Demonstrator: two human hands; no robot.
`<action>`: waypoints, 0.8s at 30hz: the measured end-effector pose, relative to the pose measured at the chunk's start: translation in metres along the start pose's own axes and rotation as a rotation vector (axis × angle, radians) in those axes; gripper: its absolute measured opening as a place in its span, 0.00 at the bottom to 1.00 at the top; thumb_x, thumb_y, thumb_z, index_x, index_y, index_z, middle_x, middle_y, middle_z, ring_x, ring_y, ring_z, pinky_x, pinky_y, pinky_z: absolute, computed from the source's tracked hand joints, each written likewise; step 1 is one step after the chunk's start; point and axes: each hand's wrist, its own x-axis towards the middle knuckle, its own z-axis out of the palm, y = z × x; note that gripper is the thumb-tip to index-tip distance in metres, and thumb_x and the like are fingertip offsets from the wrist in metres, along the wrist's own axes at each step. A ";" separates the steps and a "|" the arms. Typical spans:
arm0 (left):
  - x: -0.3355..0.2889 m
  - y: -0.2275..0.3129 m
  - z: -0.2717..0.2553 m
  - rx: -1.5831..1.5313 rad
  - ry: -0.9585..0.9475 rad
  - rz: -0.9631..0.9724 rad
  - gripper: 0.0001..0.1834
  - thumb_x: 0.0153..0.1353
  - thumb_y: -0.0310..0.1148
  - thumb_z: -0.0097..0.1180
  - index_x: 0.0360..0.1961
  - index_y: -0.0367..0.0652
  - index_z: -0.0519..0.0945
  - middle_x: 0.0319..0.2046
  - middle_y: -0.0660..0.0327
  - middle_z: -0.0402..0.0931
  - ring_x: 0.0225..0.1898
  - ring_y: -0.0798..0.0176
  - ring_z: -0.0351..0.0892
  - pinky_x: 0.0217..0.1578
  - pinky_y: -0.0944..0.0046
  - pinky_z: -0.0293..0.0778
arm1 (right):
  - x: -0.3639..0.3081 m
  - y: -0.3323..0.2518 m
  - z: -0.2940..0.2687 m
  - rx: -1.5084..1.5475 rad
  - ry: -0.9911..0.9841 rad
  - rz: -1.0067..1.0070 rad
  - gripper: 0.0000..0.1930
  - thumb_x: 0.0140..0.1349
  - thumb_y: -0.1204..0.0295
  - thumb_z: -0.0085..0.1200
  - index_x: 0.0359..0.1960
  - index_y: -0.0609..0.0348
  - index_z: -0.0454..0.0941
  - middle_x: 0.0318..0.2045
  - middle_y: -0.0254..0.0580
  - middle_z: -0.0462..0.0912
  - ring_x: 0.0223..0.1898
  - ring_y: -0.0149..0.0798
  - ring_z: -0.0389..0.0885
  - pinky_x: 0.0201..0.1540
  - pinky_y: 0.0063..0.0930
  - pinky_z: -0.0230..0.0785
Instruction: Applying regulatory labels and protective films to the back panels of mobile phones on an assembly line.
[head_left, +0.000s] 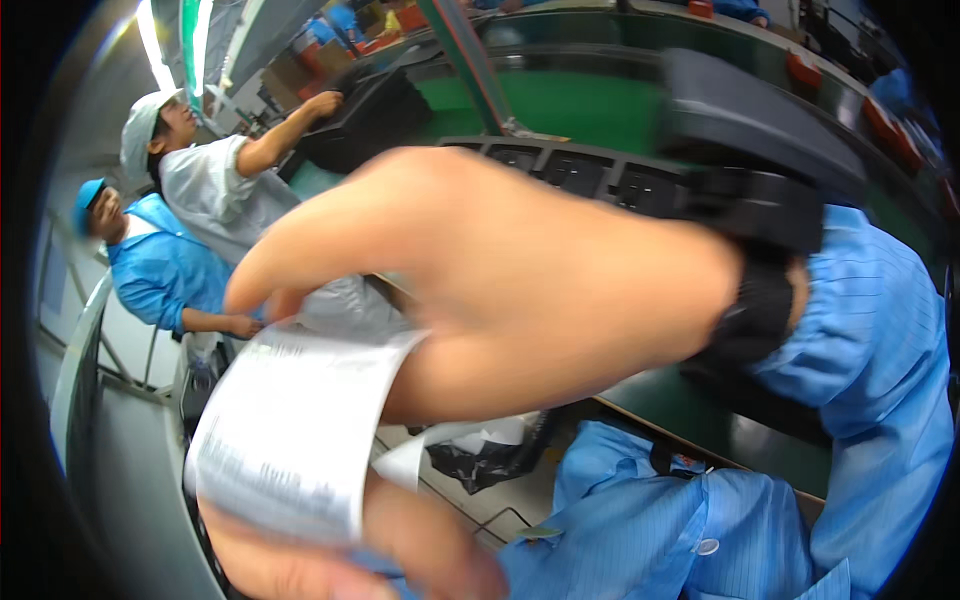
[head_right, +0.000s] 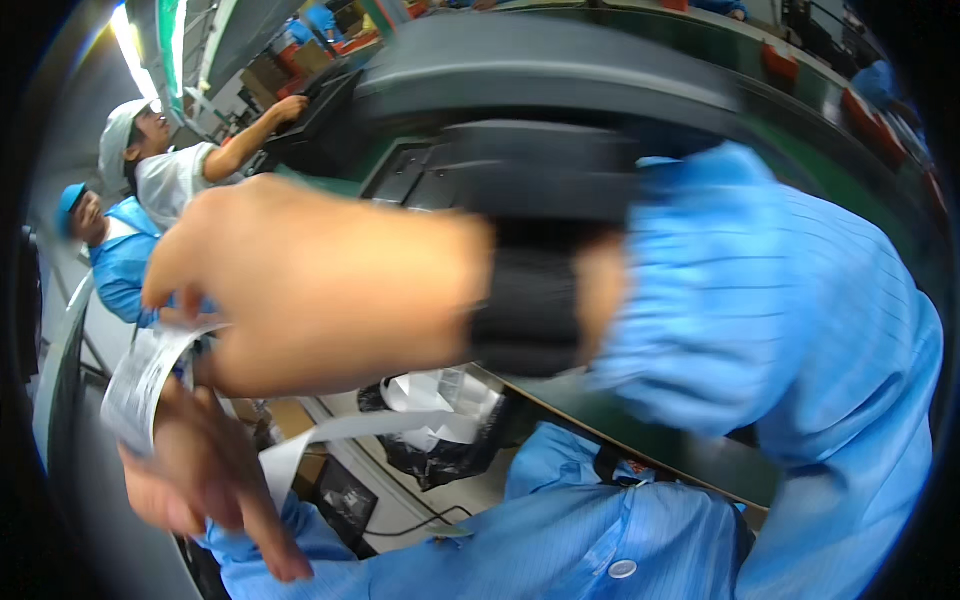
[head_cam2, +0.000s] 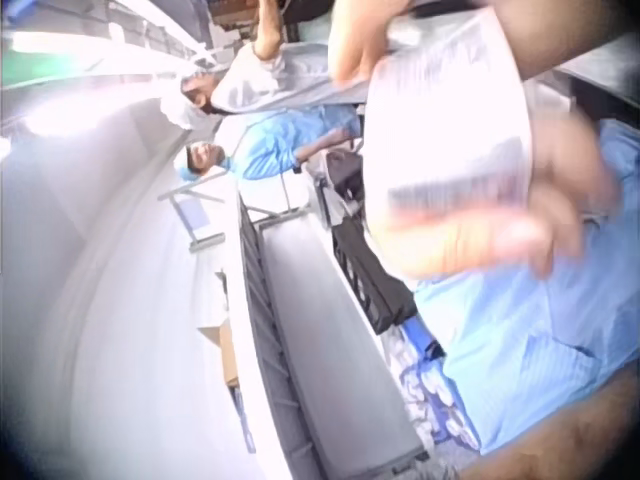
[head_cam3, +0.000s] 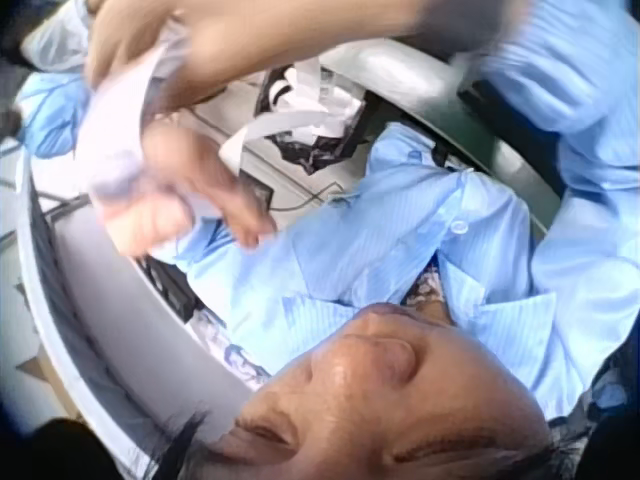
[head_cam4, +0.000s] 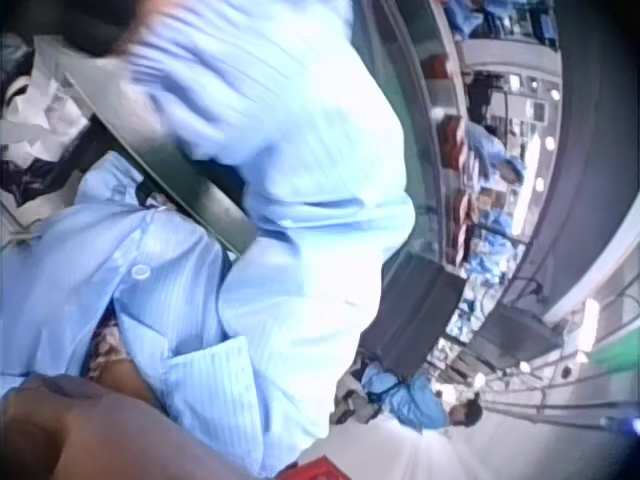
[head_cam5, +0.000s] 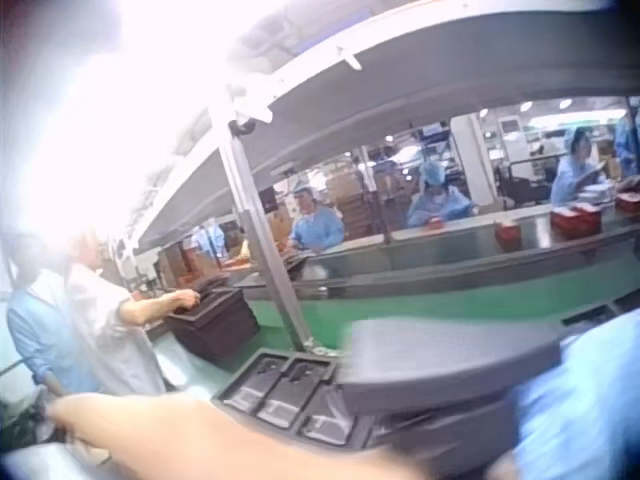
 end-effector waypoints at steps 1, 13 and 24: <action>-0.024 0.001 0.016 0.039 -0.046 0.036 0.11 0.58 0.23 0.49 0.42 0.31 0.74 0.27 0.40 0.78 0.26 0.49 0.80 0.29 0.55 0.76 | 0.023 -0.010 0.019 0.014 -0.021 -0.032 0.20 0.42 0.77 0.53 0.41 0.70 0.74 0.27 0.54 0.80 0.26 0.47 0.79 0.31 0.33 0.71; -0.217 -0.147 0.044 0.555 0.567 0.775 0.17 0.68 0.31 0.37 0.51 0.33 0.70 0.19 0.38 0.77 0.06 0.58 0.72 0.07 0.68 0.70 | 0.193 0.051 -0.048 -0.890 0.044 -0.197 0.07 0.46 0.76 0.55 0.28 0.64 0.79 0.23 0.44 0.81 0.25 0.41 0.80 0.28 0.31 0.73; -0.275 -0.399 -0.032 -0.347 1.800 0.563 0.23 0.57 0.42 0.56 0.44 0.31 0.73 0.19 0.49 0.77 0.15 0.60 0.75 0.11 0.65 0.69 | 0.210 0.026 -0.122 -1.361 -0.063 -0.215 0.09 0.47 0.73 0.56 0.31 0.62 0.78 0.25 0.47 0.80 0.26 0.44 0.80 0.30 0.33 0.73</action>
